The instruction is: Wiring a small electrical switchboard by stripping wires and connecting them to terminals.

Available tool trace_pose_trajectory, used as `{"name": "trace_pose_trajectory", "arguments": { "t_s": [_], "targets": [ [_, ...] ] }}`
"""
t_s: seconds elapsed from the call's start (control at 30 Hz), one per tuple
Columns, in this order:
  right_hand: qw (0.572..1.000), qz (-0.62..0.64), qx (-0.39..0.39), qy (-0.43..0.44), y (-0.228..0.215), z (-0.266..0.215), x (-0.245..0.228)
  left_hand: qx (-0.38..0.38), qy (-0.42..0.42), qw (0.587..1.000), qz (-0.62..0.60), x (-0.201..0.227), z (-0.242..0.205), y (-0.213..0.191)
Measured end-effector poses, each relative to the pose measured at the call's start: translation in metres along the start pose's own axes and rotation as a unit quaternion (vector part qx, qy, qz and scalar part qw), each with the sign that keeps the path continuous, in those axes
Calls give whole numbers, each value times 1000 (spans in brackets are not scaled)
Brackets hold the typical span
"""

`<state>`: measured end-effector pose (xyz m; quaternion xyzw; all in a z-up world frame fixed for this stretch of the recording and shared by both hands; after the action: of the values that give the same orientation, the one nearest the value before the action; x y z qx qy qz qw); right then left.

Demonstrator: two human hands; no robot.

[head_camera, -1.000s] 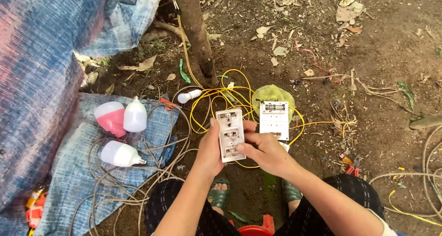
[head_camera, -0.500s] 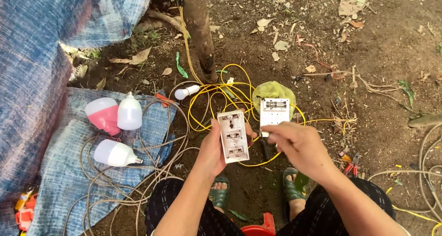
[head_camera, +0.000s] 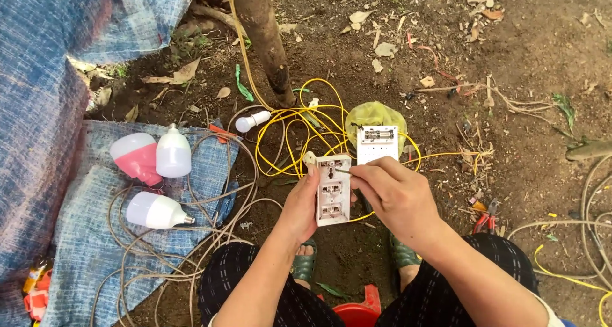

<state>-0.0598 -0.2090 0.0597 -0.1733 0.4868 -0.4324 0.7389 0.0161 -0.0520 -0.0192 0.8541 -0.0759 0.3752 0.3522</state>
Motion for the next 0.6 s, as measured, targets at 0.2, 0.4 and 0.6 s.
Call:
{"name": "trace_pose_trajectory", "arguments": {
  "t_s": [0.2,0.4,0.6],
  "targets": [
    [992,-118,9,-52,6,-2,1,16,-17,1000,6,-9,-1,-3],
    [986,-138,18,-90,5,1,-3,7,-25,1000,0,-16,2,-7],
    [990,-107,33,-81,2,-1,-4,10,-33,999,-16,-8,-6,2]
  ]
}}
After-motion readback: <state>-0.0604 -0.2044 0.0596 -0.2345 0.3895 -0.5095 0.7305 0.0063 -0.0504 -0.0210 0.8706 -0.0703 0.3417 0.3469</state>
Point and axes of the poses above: each hand's wrist, its own z-axis towards the middle knuckle, its own y-axis out of the palm, x = y × z, the point moved 1 cm from there along z, towards the middle knuckle
